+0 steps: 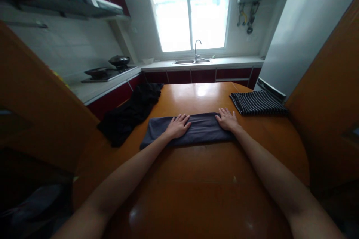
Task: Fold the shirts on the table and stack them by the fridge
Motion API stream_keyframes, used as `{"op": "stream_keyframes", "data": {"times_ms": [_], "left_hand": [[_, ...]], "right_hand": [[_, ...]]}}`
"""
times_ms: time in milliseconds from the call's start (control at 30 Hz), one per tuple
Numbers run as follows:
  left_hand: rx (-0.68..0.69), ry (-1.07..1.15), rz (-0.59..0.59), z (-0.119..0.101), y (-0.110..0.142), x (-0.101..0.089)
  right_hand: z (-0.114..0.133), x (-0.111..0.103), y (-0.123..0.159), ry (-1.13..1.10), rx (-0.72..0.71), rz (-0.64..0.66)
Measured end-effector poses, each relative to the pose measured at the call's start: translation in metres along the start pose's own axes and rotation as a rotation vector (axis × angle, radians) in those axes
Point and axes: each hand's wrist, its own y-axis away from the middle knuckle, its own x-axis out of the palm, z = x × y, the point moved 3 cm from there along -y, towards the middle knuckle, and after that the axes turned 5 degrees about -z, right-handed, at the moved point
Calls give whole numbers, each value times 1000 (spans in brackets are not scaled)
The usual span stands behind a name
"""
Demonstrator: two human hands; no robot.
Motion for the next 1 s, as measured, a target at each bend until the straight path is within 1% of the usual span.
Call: {"op": "stream_keyframes", "data": {"times_ms": [67, 133, 233, 300, 367, 500, 767, 867, 1000], "left_hand": [[-1, -2, 5, 0, 0, 0], [3, -10, 0, 0, -1, 1], [9, -25, -13, 1, -2, 2], [11, -27, -18, 1, -3, 3], [15, -21, -25, 1, -3, 3], [4, -4, -31, 0, -2, 2], [-1, 3, -37, -5, 2, -2], [-10, 4, -33, -4, 2, -2], [-8, 9, -26, -3, 1, -1]], "right_hand": [[-13, -4, -2, -14, 57, -37], [-24, -12, -5, -30, 116, -105], [-36, -26, -9, -45, 205, -230], [-42, -33, -11, -55, 245, -276], [-46, -35, -14, -71, 252, -277], [-46, -33, -19, -83, 217, -230], [-40, -37, -20, 44, 173, -170], [-39, -38, -20, 57, 176, -175], [-44, -38, -18, 14, 227, -215]]}}
